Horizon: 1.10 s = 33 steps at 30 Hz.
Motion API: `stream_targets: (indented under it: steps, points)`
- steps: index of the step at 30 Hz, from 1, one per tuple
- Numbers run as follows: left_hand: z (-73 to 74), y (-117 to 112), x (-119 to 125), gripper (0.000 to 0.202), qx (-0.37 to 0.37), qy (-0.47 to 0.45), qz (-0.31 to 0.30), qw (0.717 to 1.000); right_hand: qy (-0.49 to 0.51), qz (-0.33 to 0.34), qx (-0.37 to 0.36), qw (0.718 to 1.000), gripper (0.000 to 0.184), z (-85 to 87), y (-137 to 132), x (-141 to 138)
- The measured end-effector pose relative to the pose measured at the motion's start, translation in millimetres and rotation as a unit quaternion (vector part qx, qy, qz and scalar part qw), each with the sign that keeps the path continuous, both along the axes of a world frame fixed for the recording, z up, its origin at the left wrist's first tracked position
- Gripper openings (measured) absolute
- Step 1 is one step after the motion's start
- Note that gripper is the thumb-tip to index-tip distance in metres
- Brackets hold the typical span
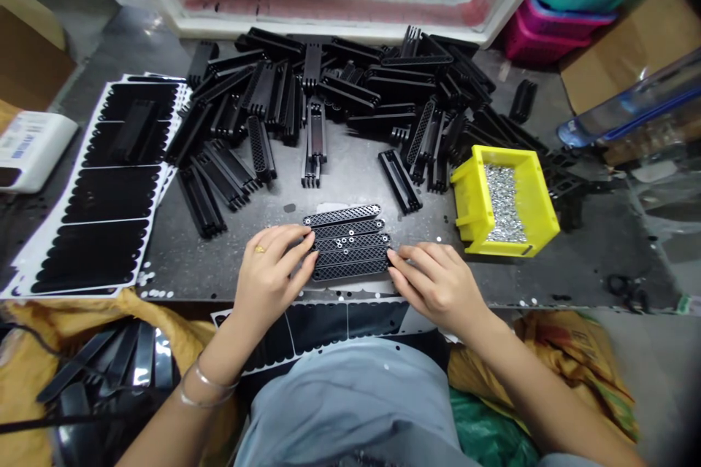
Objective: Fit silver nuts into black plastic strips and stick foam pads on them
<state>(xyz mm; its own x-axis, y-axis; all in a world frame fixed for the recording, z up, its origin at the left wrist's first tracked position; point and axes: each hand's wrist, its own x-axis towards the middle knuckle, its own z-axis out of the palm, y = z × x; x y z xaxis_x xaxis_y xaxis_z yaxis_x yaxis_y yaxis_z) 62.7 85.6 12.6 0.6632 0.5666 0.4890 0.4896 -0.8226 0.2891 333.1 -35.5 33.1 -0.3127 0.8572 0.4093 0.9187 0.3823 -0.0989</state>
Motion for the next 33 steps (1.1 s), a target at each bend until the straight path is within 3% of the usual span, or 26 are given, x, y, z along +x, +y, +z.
stream_targets:
  steps: [4,8,11,19,22,28,33]
  points:
    - [5.9,3,14,0.025,-0.026,0.016,-0.063,0.998,0.002,-0.017,-0.026,0.999,0.019,5.6,3,-1]
    - [8.8,8,21,0.018,-0.003,0.024,-0.094,0.995,-0.052,0.05,-0.001,0.997,0.016,10.8,15,11]
    - [8.3,11,18,0.02,0.015,0.03,-0.097,0.995,-0.035,0.075,-0.005,0.997,0.018,13.3,24,14]
    - [4.6,15,23,0.021,0.041,0.035,-0.069,0.996,0.124,0.046,-0.07,0.989,0.02,-5.0,47,-39]
    - [5.0,19,24,0.021,0.038,0.04,-0.077,0.995,0.159,0.04,-0.076,0.984,0.016,-4.9,40,-34]
    - [7.5,21,24,0.018,0.028,0.032,-0.072,0.996,0.156,-0.027,-0.062,0.985,0.012,0.0,-1,4]
    - [17.1,21,21,0.013,0.025,0.058,-0.061,0.996,-0.008,0.001,0.033,0.999,0.021,-3.7,-13,-1]
